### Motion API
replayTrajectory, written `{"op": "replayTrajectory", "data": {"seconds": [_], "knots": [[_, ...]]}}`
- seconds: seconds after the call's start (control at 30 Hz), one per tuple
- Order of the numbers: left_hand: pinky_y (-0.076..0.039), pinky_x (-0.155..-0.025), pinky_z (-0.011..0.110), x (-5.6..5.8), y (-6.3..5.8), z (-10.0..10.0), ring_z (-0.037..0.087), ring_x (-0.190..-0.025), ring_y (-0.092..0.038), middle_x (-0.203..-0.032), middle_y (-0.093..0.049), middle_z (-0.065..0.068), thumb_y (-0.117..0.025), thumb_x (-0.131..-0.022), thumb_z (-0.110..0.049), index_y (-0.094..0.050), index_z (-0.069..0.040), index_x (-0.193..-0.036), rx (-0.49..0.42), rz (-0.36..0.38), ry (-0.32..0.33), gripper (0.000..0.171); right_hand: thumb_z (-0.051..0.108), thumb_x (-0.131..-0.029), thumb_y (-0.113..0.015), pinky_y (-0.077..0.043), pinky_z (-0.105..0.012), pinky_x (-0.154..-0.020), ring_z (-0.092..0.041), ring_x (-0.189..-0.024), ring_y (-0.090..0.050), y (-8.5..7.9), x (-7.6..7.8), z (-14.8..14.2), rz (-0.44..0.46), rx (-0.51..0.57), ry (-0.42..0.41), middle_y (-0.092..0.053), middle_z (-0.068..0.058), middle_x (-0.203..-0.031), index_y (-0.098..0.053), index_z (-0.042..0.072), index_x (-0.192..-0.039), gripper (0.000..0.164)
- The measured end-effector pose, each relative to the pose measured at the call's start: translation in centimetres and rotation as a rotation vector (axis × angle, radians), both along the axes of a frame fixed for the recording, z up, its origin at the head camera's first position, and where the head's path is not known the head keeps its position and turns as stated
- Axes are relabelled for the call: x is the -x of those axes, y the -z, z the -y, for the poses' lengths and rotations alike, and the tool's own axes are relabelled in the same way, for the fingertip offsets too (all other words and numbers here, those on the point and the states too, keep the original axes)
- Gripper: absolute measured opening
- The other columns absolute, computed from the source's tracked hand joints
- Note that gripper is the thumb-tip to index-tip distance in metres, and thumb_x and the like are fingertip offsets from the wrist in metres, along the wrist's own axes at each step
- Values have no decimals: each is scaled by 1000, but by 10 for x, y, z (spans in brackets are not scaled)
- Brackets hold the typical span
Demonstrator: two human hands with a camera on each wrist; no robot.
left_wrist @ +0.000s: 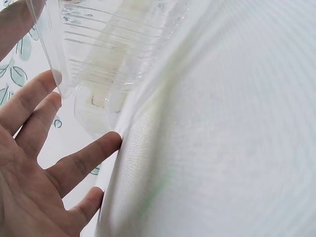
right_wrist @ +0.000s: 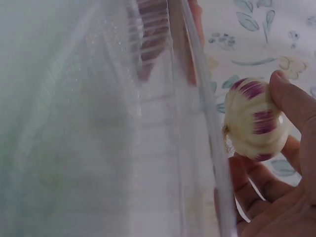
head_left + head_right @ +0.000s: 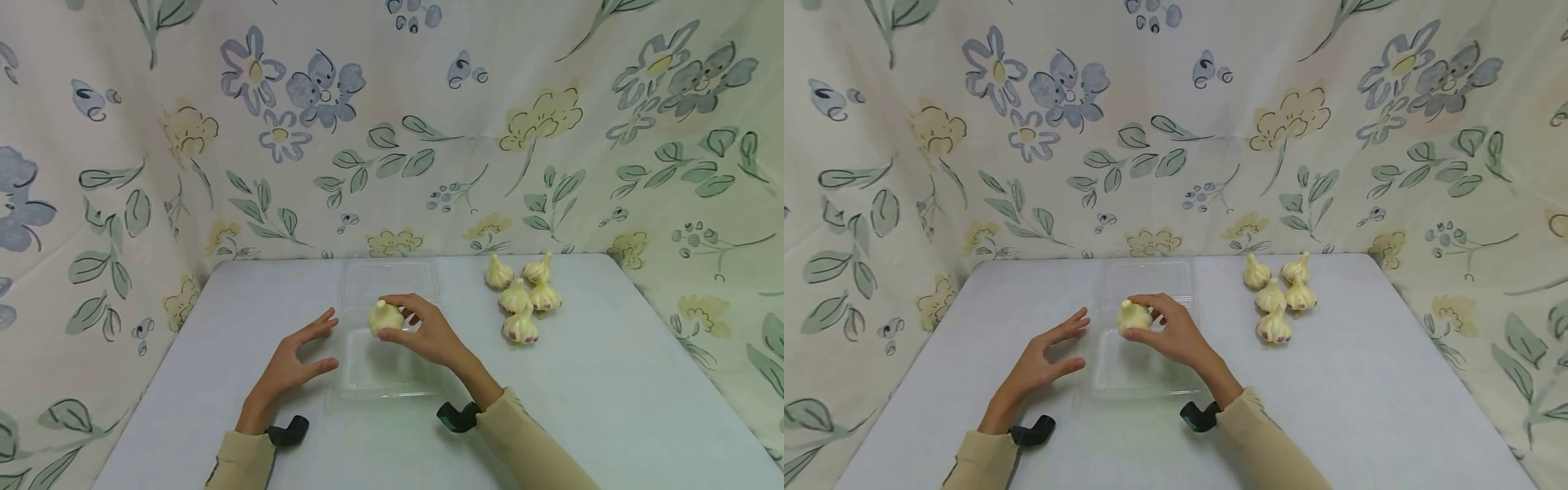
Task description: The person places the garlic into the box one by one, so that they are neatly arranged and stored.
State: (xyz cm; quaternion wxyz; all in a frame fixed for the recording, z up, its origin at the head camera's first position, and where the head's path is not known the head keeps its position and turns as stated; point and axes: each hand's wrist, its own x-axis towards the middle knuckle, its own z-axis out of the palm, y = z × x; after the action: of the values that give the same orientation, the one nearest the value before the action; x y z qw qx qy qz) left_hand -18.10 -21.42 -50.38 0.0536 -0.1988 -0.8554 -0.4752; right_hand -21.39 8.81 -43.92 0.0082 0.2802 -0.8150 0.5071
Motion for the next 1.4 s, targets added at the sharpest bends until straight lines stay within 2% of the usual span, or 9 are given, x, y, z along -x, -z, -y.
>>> {"op": "replayTrajectory", "data": {"seconds": [0.1,0.23,0.33,0.43,0.6,0.77,1.0,1.13,1.4], "knots": [[-36,-117,25,0,0,0,19,-135,-58,-162,-41,-10,-86,-83,-23,-59,-17,-145,-5,1,0,68,30,-85,-85,-55,-51,-87,-15,-99,-60,1,2,7,9,-12,-13,-69,1,-127,-67,24,-134,53],[-38,-119,39,0,-1,-1,20,-136,-58,-161,-42,-11,-86,-83,-23,-60,-16,-144,-4,10,-1,67,33,-84,-85,-56,-48,-85,-16,-97,-61,4,6,17,29,-43,-33,-68,1,-128,-67,24,-134,54],[-38,-118,49,-1,-2,-2,19,-136,-58,-161,-42,-11,-86,-83,-24,-60,-16,-144,0,14,-1,67,35,-84,-85,-55,-39,-81,-16,-94,-61,6,8,22,59,-76,-39,-68,2,-127,-67,26,-134,54],[-38,-119,46,-1,-2,-2,19,-136,-57,-161,-43,-11,-86,-83,-25,-60,-16,-144,2,9,1,67,36,-84,-85,-52,-31,-79,-15,-94,-60,8,10,25,85,-115,-37,-68,4,-127,-67,27,-134,54],[-36,-119,29,-1,-1,-1,19,-138,-56,-160,-43,-11,-86,-83,-26,-60,-17,-144,2,5,7,66,36,-84,-85,-50,-28,-79,-14,-94,-61,12,13,28,87,-160,-46,-68,5,-129,-67,25,-134,54],[-35,-119,29,-2,-2,-2,17,-139,-54,-160,-44,-11,-86,-83,-27,-60,-17,-144,2,6,7,66,35,-86,-83,-53,-26,-78,-14,-93,-63,13,16,28,107,-166,-70,-67,2,-130,-65,22,-136,55],[-33,-116,19,-1,0,-2,19,-138,-56,-160,-45,-8,-86,-83,-26,-61,-15,-143,-22,-2,20,66,32,-88,-82,-55,-27,-81,-17,-95,-64,16,18,30,170,-147,-89,-67,-1,-130,-64,18,-138,55],[-33,-116,18,-1,1,-2,21,-138,-56,-160,-45,-8,-86,-83,-26,-60,-15,-143,-21,-6,23,66,31,-87,-83,-55,-26,-81,-14,-91,-64,20,19,33,199,-162,-82,-69,-2,-127,-65,18,-137,54],[-33,-117,21,-2,0,-3,21,-138,-56,-160,-44,-8,-86,-84,-26,-60,-15,-144,-10,-4,20,66,28,-86,-84,-53,-23,-78,-13,-89,-63,27,22,37,171,-181,-98,-70,-3,-122,-67,13,-133,53]]}}
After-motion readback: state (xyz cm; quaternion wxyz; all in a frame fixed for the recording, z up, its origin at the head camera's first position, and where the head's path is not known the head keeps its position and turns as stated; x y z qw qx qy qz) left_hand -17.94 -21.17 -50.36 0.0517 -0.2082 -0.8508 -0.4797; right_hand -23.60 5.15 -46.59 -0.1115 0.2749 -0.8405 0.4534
